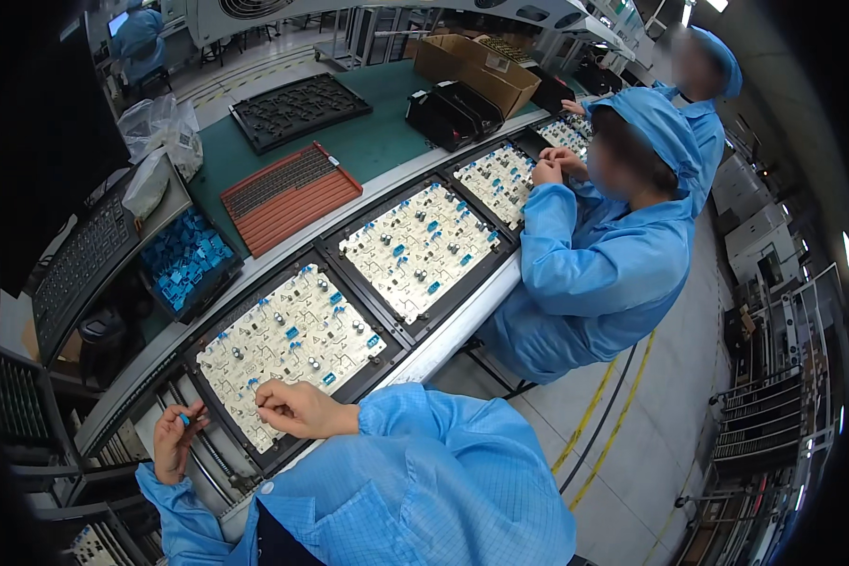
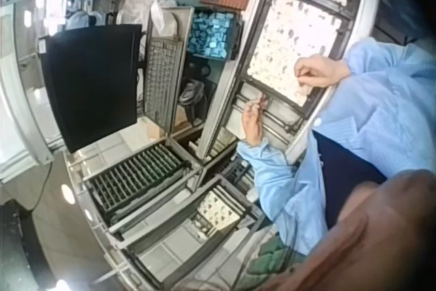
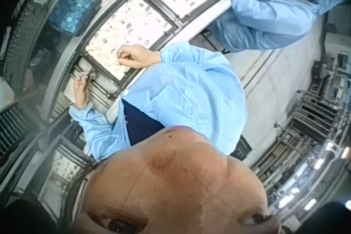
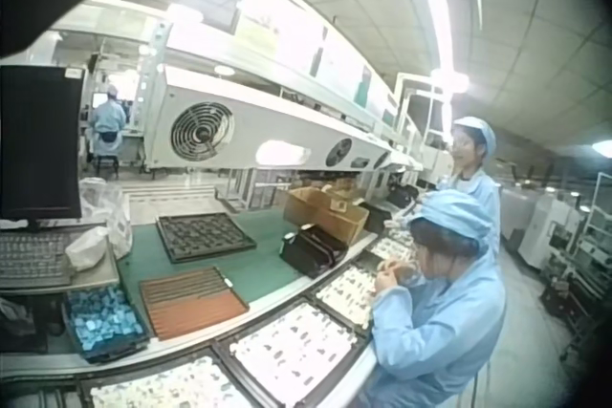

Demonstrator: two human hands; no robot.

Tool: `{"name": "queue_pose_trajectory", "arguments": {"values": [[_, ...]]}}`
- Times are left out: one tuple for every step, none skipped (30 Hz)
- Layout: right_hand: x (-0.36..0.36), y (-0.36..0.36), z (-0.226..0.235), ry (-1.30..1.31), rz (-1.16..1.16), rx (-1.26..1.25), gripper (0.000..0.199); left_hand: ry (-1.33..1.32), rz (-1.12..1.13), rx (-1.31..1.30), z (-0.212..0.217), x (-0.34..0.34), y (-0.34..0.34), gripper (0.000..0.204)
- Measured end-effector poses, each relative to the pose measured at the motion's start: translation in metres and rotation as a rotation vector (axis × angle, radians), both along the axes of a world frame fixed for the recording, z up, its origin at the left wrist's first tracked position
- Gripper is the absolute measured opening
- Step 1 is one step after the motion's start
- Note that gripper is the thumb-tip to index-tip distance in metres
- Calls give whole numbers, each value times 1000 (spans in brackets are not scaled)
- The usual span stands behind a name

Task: Manually placing small components onto printed circuit boards at an assembly line station.

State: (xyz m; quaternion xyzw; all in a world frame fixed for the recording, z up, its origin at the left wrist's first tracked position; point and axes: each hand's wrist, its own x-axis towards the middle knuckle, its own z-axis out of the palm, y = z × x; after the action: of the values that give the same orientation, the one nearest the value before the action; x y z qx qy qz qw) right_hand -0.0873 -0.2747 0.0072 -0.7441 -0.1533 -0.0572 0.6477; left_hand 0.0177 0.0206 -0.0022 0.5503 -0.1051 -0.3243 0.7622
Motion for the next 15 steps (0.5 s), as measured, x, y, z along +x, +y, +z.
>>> {"name": "queue_pose_trajectory", "arguments": {"values": [[1,0,1,2,3,12,17,1,-1,2,0,2,0,29],[1,0,1,3,7,25,17,-9,-1,17,1,4,1,29],[1,0,1,3,7,27,17,-18,-1,33,1,5,2,29],[0,-1,1,4,13,31,16,-19,0,35,1,6,2,29],[0,0,2,6,21,36,16,-15,6,38,-1,6,2,29],[-1,0,3,6,23,39,16,-11,13,41,-2,7,2,28],[-1,1,6,-14,12,46,15,-11,14,46,-3,7,2,28],[-1,1,8,-33,1,53,14,-15,11,48,-3,7,2,28],[-2,1,8,-33,2,58,14,-19,8,50,-3,8,2,28],[-2,1,8,-38,-5,51,14,-19,10,56,-2,7,2,28],[-3,0,8,-43,-13,43,14,-16,16,71,-1,7,1,29],[-3,0,8,-43,-11,49,14,-14,21,84,0,6,1,29],[-2,0,8,-45,-4,46,14,-13,24,89,-1,6,1,29],[-2,-1,8,-48,4,44,14,-19,29,95,-2,7,2,30],[-3,-1,9,-47,6,48,14,-24,33,100,-2,7,2,31]]}}
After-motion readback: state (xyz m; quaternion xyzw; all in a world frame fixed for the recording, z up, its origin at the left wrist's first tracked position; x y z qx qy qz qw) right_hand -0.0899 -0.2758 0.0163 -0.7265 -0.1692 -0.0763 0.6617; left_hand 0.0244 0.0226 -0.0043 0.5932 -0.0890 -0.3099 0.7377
